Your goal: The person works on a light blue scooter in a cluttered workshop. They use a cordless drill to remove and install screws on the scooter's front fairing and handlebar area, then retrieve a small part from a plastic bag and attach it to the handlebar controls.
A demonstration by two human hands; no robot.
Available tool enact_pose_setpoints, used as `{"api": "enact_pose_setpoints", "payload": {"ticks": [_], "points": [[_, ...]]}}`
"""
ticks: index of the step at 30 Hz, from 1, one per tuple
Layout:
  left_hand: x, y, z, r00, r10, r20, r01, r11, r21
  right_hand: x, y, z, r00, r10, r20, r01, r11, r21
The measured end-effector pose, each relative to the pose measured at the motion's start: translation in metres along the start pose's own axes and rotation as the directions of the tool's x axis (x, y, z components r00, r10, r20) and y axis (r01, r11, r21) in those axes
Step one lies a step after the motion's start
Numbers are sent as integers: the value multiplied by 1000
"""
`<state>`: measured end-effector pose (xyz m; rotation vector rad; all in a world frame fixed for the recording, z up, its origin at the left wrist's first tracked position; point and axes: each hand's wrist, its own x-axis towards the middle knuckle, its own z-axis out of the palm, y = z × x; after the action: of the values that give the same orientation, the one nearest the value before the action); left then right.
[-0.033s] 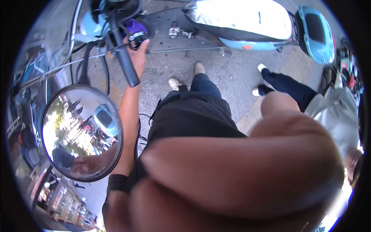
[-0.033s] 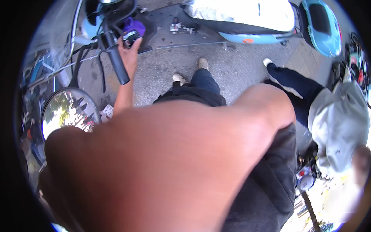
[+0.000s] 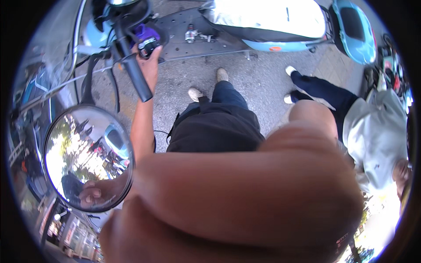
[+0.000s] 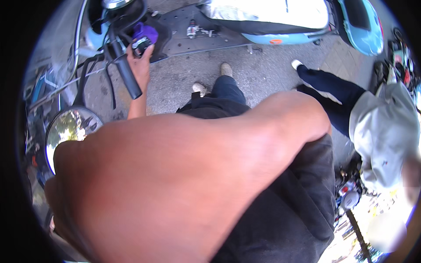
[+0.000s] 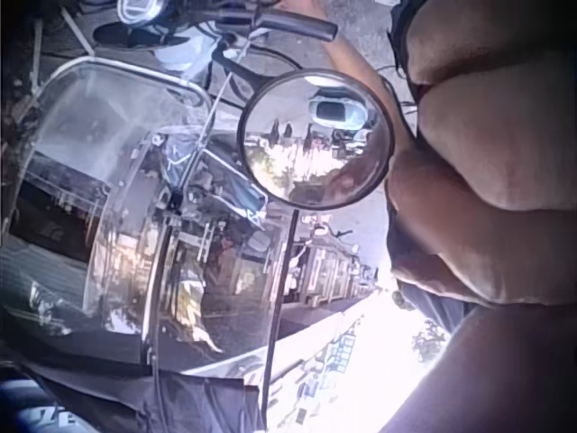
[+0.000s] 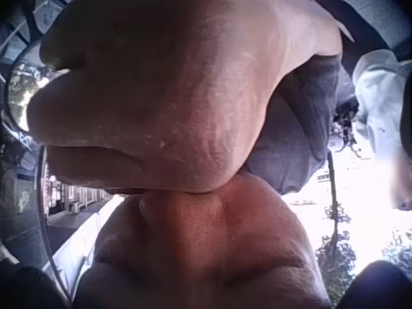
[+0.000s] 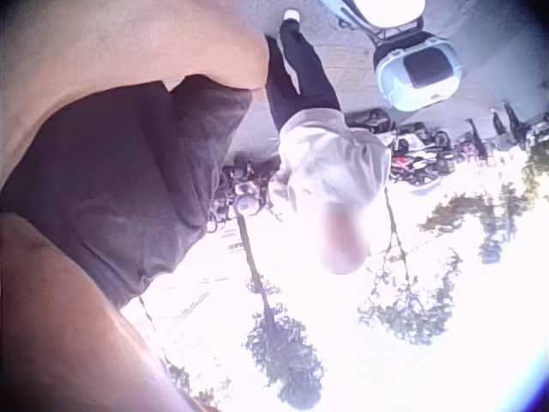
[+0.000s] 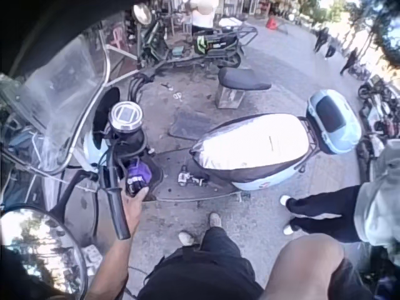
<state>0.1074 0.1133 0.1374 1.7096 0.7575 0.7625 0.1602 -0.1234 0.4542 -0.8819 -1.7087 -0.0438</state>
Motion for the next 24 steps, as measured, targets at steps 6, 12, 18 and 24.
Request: {"api": "enact_pose_setpoints", "payload": {"ticks": [6,12,18,24], "points": [[0,5,-5,988,-138,66,147,977,-157,-94,74,25,954,289,-86,-294,954,-58],[-6,33,-5,969,-227,98,240,958,-159,-306,201,39,197,957,215,-693,291,-659],[-4,53,4,931,-357,82,365,919,-149,-448,361,73,-214,944,251,-697,32,-716],[-7,37,12,930,-359,-82,356,933,-50,-531,525,143,4,994,-106,-627,-80,-775]]}}
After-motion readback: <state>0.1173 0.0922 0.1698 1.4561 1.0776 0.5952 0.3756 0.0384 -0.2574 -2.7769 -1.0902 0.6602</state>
